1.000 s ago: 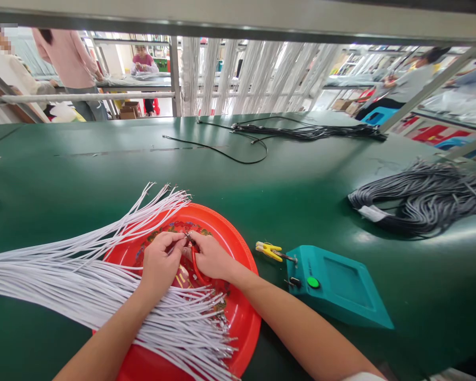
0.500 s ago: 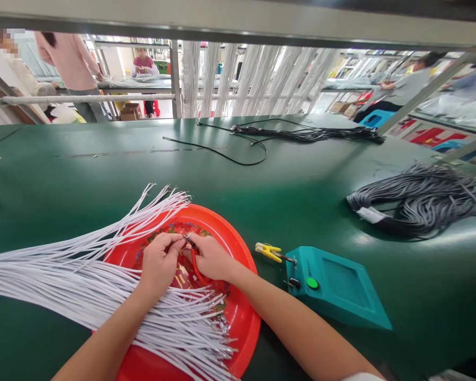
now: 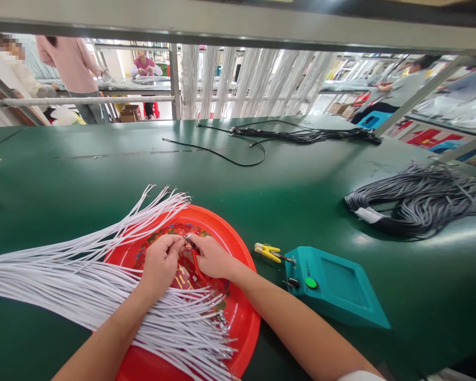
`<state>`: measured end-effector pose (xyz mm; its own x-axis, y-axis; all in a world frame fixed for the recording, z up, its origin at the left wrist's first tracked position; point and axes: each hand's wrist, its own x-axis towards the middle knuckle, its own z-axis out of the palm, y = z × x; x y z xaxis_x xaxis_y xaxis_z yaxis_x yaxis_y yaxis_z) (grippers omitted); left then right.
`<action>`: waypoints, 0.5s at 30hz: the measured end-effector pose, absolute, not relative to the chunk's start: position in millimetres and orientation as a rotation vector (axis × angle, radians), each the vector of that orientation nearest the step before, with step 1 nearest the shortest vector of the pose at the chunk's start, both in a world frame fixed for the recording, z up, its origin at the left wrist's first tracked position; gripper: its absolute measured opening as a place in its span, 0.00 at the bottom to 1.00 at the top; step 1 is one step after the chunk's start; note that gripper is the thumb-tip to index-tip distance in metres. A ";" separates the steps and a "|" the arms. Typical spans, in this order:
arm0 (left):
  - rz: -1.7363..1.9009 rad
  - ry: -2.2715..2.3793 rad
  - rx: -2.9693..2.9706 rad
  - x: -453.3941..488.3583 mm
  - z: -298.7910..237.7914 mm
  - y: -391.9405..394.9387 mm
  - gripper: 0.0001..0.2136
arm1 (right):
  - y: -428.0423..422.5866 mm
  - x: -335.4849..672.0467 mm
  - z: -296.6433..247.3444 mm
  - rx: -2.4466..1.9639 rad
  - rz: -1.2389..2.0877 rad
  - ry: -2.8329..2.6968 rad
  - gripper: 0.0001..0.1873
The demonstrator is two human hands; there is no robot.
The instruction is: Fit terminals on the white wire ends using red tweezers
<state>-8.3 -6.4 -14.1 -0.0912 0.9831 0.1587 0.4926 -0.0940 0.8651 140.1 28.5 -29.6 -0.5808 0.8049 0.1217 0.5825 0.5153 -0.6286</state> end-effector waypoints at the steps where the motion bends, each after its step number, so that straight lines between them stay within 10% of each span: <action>1: 1.122 1.617 1.619 -8.2 -14.2 -6.3 0.10 | 28.6 140.2 -30.1 -1.133 0.761 -2.353 0.04; 15: 1.177 1.666 1.543 -8.0 -21.0 -5.4 0.11 | 37.0 136.5 -24.1 -0.884 1.303 -1.354 0.09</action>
<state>-8.0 -5.4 -21.0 -0.1669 0.9744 0.1504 0.4671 -0.0562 0.8824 136.5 37.0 -24.1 -0.2154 0.9610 0.1737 -0.1371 0.1463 -0.9797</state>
